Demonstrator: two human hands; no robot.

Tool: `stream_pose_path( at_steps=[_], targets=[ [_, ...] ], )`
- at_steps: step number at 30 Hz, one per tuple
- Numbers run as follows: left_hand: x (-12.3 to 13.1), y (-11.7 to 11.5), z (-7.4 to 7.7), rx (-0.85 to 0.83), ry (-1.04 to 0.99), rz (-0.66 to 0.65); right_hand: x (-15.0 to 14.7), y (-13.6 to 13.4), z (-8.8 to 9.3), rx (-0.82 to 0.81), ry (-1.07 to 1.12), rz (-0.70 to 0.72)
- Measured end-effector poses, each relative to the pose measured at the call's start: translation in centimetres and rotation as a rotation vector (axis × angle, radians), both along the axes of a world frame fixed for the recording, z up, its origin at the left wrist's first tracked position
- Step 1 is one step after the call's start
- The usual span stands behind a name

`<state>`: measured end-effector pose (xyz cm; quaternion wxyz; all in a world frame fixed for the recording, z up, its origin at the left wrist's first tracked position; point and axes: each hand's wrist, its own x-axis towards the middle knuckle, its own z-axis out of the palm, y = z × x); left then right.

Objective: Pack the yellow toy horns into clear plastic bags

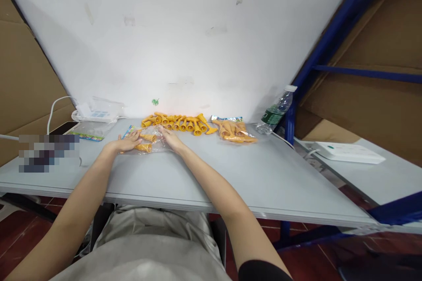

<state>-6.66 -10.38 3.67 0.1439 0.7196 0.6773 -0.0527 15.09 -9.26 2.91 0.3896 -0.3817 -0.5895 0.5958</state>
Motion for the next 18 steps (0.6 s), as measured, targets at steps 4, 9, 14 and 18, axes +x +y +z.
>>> stream_pose_path(
  at_steps=[4, 9, 14, 18],
  targets=[
    [-2.1, 0.5, 0.0, 0.044, 0.0, 0.061, -0.7, 0.3, 1.9, -0.035, 0.123, 0.006],
    [-2.7, 0.6, 0.0, 0.108, -0.057, 0.121, -2.1, 0.4, 4.0, -0.164, 0.226, -0.056],
    [-1.8, 1.0, -0.6, 0.181, -0.059, 0.112, -4.2, 0.9, 4.0, -0.184, 0.155, -0.157],
    [-1.6, 1.5, -1.4, 0.213, -0.092, 0.065, -5.7, 2.1, 3.2, -0.164, 0.096, -0.193]
  ],
)
